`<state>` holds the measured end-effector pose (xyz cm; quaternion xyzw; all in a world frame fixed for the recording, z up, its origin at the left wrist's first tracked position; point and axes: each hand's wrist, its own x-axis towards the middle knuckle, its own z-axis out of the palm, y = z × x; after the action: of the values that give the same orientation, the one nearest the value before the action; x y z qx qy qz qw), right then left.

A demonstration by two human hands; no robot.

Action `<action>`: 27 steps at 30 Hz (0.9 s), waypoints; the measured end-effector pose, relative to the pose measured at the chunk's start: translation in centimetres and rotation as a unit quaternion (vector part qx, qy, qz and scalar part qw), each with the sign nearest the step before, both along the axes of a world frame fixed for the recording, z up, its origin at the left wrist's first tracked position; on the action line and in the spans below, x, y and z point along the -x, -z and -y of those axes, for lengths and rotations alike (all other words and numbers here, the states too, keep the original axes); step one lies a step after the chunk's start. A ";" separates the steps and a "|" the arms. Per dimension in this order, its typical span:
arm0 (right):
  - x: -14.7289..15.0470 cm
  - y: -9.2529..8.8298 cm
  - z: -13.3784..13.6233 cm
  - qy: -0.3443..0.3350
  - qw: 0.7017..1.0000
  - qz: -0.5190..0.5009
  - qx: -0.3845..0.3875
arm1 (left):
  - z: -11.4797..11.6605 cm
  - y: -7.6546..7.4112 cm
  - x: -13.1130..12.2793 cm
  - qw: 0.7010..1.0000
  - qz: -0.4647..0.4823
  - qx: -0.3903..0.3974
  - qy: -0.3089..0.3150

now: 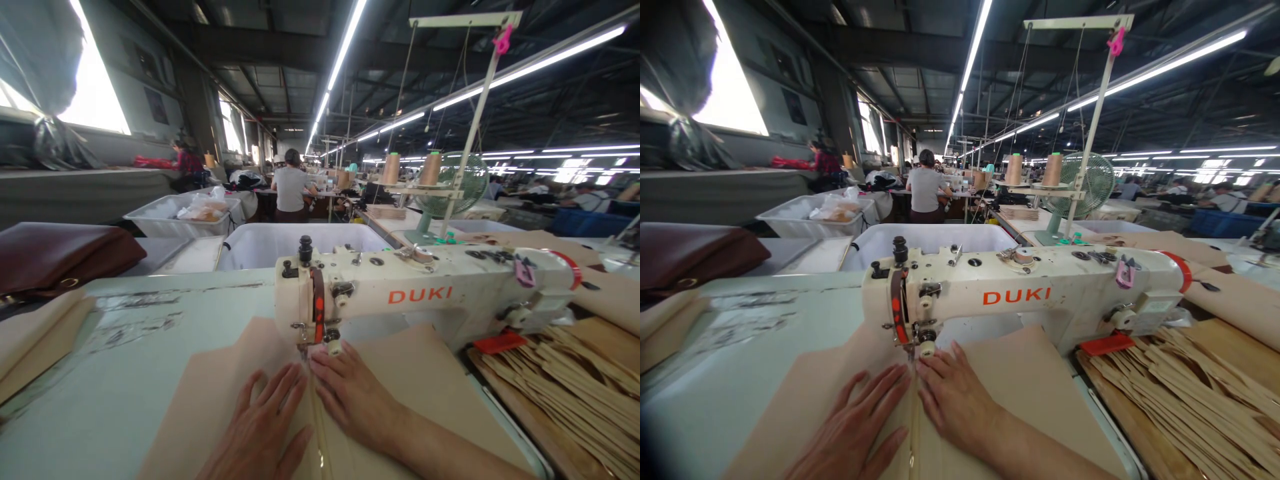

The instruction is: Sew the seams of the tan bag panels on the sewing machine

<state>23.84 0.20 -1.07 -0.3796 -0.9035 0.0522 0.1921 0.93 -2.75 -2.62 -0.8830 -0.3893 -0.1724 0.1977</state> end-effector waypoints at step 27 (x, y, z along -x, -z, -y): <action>-2.9 -3.7 13.1 0.087 0.978 -0.088 0.169 | 9.0 1.0 0.4 0.995 0.089 0.046 0.017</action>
<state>26.79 -12.95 2.61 -0.4780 -0.8247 0.2199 0.2074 0.48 -11.77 -3.64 -0.8788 -0.3975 -0.2359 0.1188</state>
